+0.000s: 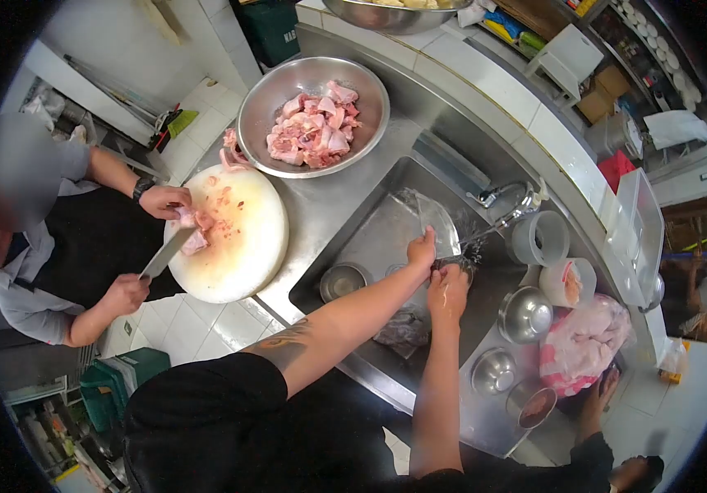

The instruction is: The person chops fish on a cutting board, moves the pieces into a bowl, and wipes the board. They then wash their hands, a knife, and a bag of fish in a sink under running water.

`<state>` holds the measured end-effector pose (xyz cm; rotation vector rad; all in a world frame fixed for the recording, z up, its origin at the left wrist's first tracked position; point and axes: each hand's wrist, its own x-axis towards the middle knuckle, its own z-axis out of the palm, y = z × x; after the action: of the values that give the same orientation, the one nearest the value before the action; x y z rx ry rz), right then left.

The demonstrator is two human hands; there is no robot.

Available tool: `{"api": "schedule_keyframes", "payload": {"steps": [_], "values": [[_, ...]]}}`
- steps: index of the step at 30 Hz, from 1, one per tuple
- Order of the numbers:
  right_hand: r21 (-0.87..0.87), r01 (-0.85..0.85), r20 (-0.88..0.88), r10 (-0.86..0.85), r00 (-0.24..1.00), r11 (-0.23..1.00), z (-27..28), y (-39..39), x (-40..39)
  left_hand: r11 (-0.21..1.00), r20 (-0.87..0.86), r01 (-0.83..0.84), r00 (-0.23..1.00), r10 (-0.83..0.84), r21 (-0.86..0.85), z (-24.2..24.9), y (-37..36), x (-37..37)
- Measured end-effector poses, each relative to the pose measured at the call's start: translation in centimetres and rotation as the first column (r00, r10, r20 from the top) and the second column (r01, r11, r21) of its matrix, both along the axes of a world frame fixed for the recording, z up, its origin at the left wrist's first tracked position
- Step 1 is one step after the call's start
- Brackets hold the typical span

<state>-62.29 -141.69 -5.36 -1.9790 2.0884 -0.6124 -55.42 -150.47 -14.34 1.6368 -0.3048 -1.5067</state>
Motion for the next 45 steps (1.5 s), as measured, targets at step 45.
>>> {"api": "schedule_keyframes", "payload": {"steps": [45], "values": [[0.242, 0.178, 0.243, -0.237, 0.941, 0.954, 4.8, 5.9, -3.2, 0.704, 0.738, 0.497, 0.672, 0.058, -0.508, 5.8, -1.1, 10.7]]}}
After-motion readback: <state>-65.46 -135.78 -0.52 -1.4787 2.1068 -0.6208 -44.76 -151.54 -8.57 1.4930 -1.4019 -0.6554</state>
